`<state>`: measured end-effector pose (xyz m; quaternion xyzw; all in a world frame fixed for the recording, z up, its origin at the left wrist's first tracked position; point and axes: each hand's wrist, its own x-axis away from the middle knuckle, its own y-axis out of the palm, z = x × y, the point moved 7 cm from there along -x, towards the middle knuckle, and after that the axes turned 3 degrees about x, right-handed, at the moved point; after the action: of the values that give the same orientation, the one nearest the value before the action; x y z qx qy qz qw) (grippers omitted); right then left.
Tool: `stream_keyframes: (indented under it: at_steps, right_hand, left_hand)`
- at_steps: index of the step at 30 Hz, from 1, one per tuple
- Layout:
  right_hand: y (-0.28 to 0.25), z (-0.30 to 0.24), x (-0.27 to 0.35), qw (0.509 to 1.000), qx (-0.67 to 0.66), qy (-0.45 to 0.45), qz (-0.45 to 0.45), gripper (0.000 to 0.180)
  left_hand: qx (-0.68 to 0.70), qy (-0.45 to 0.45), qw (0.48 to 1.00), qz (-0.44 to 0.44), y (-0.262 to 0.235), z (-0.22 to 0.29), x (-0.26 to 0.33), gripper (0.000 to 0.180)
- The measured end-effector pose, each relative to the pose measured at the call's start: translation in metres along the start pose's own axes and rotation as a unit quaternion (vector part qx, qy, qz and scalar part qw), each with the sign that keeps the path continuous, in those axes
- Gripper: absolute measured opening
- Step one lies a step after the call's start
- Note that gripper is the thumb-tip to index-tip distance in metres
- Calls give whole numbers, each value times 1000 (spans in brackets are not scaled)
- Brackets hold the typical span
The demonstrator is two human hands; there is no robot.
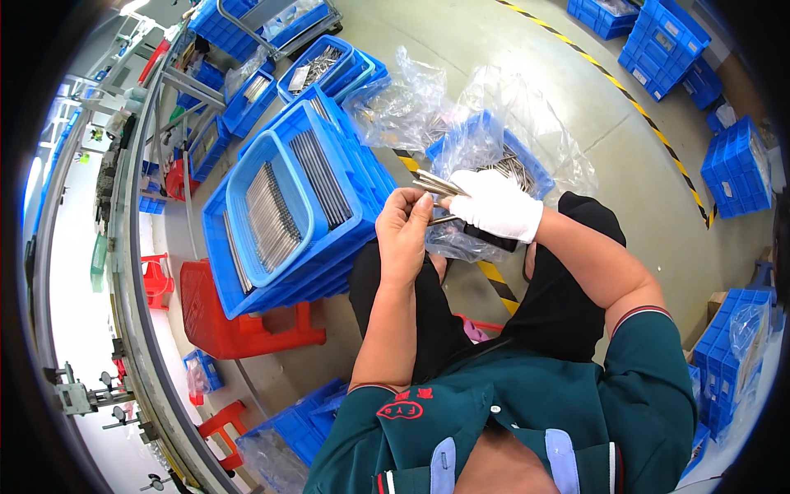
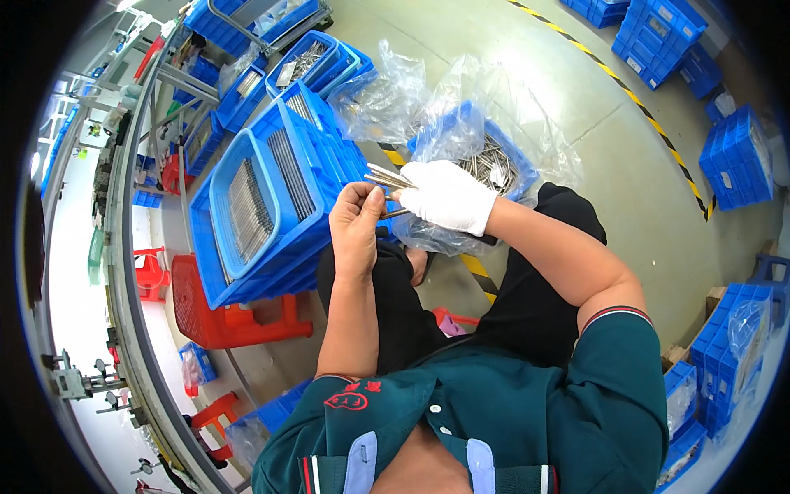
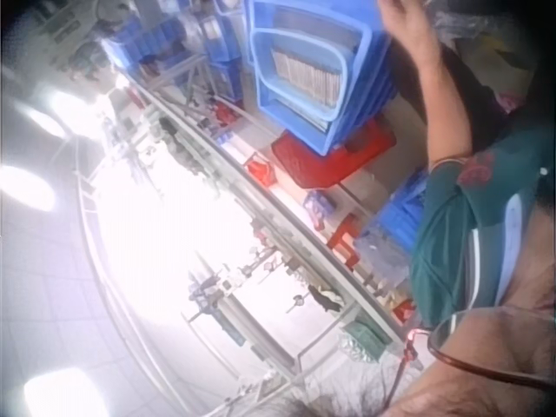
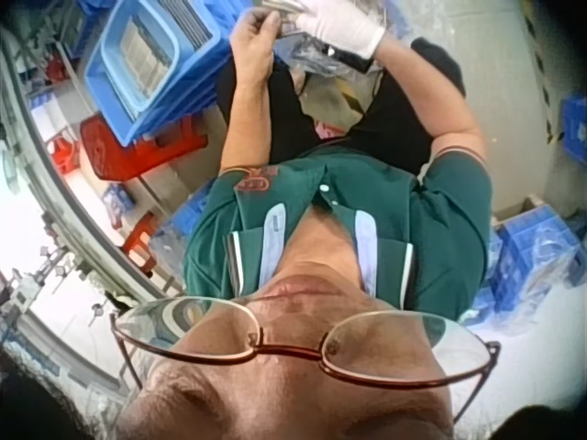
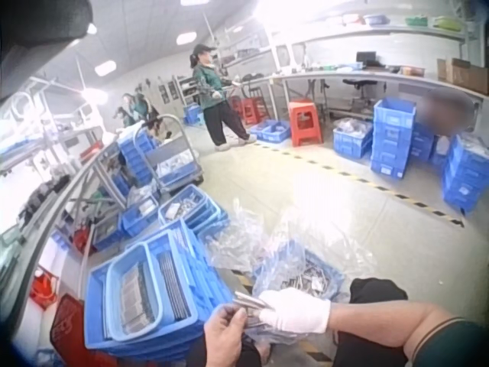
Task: The person sits on a red stool in a factory setting, wearing white gloves. They repeatedly pick up small bundles of metal rods from a plastic bag, inspect them, and place them into a blue plastic crate. The person handles the rods one by one or in small groups, organizing them into the crate.
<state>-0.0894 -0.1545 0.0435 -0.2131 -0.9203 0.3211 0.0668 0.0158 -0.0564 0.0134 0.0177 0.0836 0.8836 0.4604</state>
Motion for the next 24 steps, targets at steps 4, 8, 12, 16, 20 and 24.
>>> stream_keyframes:
  at_steps: [4,8,12,16,20,24]
  right_hand:
    - [0,10,4,999,-48,23,-8,32]
    - [-2,12,7,996,-75,31,-21,32]
    - [-3,17,11,997,-79,-7,-6,25]
    - [-14,18,16,996,-84,28,-32,30]
    - [-14,43,20,980,-169,102,-17,34]
    - [-18,46,19,985,-147,95,1,33]
  left_hand:
    - [39,-30,998,-31,6,-4,-2,17]
    - [-88,-14,993,-79,8,1,-4,21]
    - [-276,112,950,-99,30,25,1,18]
    - [-353,185,916,43,-12,50,-2,26]
    - [-142,40,989,6,-7,46,-6,24]
    - [125,-233,960,-87,28,2,-2,19]
